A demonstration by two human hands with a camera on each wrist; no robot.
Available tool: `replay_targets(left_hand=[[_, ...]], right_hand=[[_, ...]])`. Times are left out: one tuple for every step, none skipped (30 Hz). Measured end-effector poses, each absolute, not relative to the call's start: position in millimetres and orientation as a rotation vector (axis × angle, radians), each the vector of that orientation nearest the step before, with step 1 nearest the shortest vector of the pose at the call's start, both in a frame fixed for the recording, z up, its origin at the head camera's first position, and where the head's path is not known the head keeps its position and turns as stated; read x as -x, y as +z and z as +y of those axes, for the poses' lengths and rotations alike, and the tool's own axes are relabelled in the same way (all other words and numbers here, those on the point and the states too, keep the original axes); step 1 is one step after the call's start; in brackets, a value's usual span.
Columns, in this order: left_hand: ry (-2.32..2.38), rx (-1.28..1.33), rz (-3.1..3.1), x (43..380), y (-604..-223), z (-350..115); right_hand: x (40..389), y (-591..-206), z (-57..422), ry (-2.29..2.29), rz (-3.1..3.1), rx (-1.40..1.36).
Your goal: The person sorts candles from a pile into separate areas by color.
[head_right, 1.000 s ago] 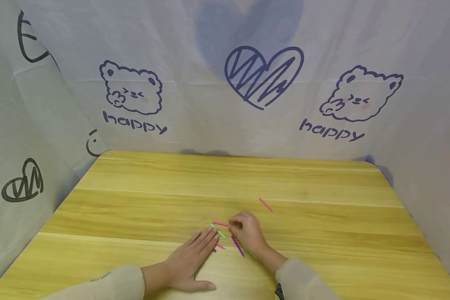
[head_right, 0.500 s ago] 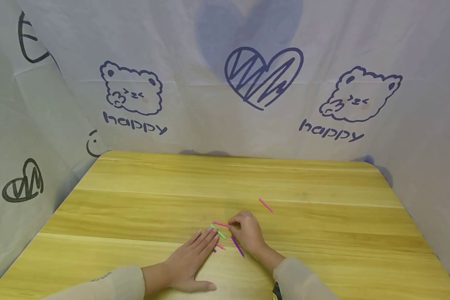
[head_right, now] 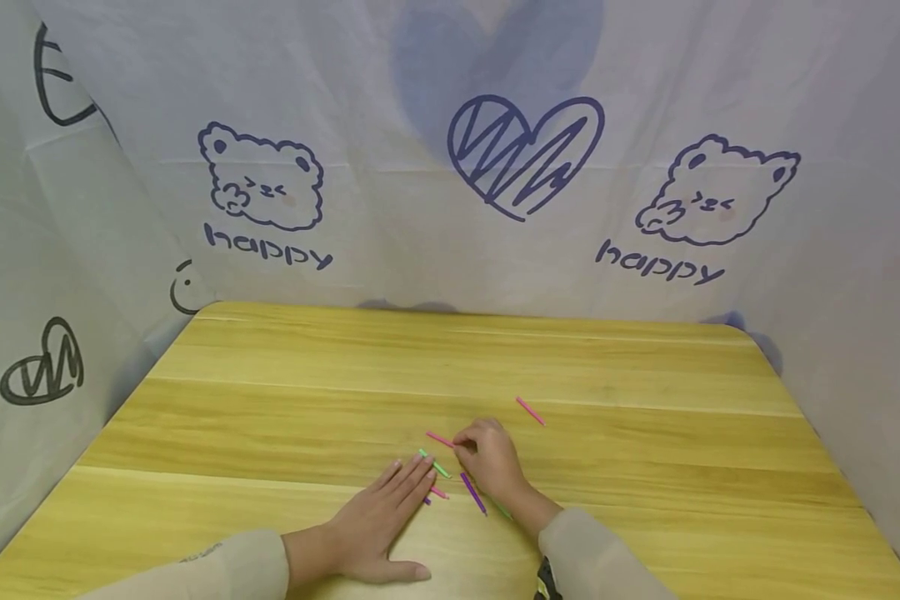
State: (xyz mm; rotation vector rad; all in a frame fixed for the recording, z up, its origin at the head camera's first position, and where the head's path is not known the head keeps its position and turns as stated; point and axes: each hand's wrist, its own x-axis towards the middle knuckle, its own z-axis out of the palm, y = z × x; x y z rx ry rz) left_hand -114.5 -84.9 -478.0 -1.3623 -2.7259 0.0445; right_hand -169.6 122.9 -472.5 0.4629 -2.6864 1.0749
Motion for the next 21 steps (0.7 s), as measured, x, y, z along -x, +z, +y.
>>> replay_targets(left_hand=[[0.044, 1.361, -2.730, 114.5, -478.3, -85.0], [0.043, 1.361, -2.733, 114.6, -478.6, -85.0], [0.042, 1.361, -2.737, 114.6, -478.8, -85.0], [0.042, 1.361, -2.738, 114.6, -479.0, -85.1], [0.040, 1.361, -2.739, 114.6, -479.1, -85.1], [0.039, 1.362, -2.740, 114.5, -479.1, -85.2], [0.039, 1.363, -2.738, 114.4, -479.1, -85.3], [0.037, 1.363, -2.738, 114.5, -479.1, -85.4], [0.037, 1.363, -2.736, 114.5, -479.0, -85.5], [0.036, 1.362, -2.733, 114.5, -478.9, -85.6], [0.037, 1.362, -2.730, 114.5, -478.9, -85.7], [0.041, 1.361, -2.727, 114.5, -479.0, -85.7], [0.047, 1.359, -2.722, 114.6, -479.1, -85.8], [0.048, 1.359, -2.721, 114.5, -479.2, -86.0], [0.047, 1.360, -2.723, 114.4, -479.2, -86.1], [0.046, 1.362, -2.724, 114.4, -479.2, -86.1], [0.046, 1.364, -2.726, 114.3, -479.2, -86.0], [0.045, 1.366, -2.730, 114.3, -479.1, -86.0], [0.042, 1.368, -2.735, 114.2, -478.9, -86.0], [0.035, 1.372, -2.742, 114.1, -478.6, -86.0], [0.030, 1.375, -2.747, 114.1, -478.3, -86.0]], right_hand=[[170.3, -472.4, 122.4, 1.069, -2.685, -0.462], [170.8, -471.9, 121.9, 1.067, -2.686, -0.460], [171.2, -471.5, 121.4, 1.068, -2.688, -0.453], [171.7, -471.3, 120.9, 1.065, -2.690, -0.449], [172.1, -471.2, 120.5, 1.066, -2.692, -0.444], [172.5, -471.2, 120.2, 1.067, -2.695, -0.440], [172.9, -471.3, 119.8, 1.066, -2.697, -0.438], [173.2, -471.2, 119.4, 1.062, -2.699, -0.436], [173.6, -471.2, 119.0, 1.059, -2.700, -0.433], [174.0, -471.2, 118.7, 1.055, -2.701, -0.430], [174.4, -471.0, 118.3, 1.060, -2.703, -0.424], [174.9, -471.0, 118.0, 1.059, -2.705, -0.420], [175.4, -471.1, 117.7, 1.060, -2.706, -0.415], [175.9, -471.2, 117.5, 1.057, -2.706, -0.412], [176.4, -471.5, 117.2, 1.055, -2.706, -0.409], [176.9, -471.7, 117.2, 1.055, -2.704, -0.407], [177.2, -471.9, 117.1, 1.052, -2.700, -0.409], [177.5, -472.3, 117.2, 1.047, -2.698, -0.411], [177.9, -472.5, 117.1, 1.045, -2.697, -0.410], [178.3, -472.5, 117.0, 1.044, -2.695, -0.410], [178.6, -472.4, 116.9, 1.045, -2.692, -0.408]])
